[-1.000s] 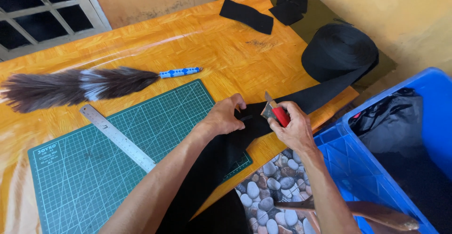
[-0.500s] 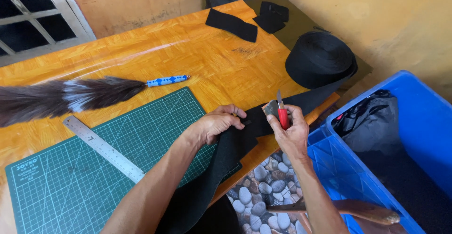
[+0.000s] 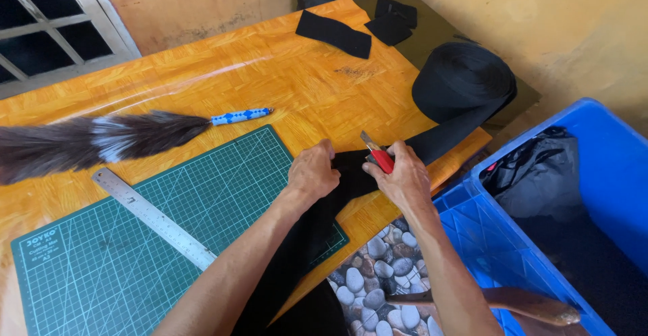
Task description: The person measures and cuts black fabric strips on a green cutting mat using a metal ruler and a red utility knife. They repeatedly align the ruler, cut the fabric, and use a feather duster to brush away debris between cuts.
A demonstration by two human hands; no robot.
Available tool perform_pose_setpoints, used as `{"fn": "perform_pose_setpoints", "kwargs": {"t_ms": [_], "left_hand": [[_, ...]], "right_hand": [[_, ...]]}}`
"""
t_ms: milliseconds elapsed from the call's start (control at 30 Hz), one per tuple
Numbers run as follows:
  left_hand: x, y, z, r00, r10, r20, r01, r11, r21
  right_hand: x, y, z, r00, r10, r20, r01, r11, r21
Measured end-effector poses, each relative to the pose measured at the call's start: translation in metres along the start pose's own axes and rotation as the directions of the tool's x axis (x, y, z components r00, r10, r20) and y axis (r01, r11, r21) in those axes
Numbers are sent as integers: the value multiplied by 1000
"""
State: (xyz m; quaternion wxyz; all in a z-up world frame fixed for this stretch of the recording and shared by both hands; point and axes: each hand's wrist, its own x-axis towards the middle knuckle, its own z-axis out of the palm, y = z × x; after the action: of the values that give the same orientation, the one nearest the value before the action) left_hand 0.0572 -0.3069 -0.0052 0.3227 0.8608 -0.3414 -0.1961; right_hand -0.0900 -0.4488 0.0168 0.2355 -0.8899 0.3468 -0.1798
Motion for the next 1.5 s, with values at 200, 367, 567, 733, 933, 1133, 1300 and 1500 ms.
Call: {"fn": "perform_pose_setpoints", "kwargs": {"t_ms": [200,367,567,733,933,1133,1300,1500], "left_hand": [[4,6,6,998,55,-2,-55,998,9],[10,8,23,995,102,-16,-98,983,152],[-18,42,48,937,292,-192,-122,788,603],[-24,38,61,800,523,-295,-178,675,716],[-14,16,25,967,205,-150,-141,924,356],[-13,27,26,980,184,-73,-144,916,375],[-19,24,40,889,406,-213,-216,781,586],[-18,14,53,780,534,-326,-225,726,649]], "right_hand": [[2,-26,-3,974,194,119,-192,981,-23],[-1,-37,-7,949,282,138,-282,959,-21],[14,-18,14,925,358,126,-354,934,-59],[24,2,29,909,393,141,-384,919,-90],[-4,-76,-18,910,399,116,-394,917,-59],[7,-68,-1,898,431,84,-418,898,-139],[11,-72,5,879,475,41,-462,871,-167],[10,-69,6,877,476,66,-458,870,-184]]}}
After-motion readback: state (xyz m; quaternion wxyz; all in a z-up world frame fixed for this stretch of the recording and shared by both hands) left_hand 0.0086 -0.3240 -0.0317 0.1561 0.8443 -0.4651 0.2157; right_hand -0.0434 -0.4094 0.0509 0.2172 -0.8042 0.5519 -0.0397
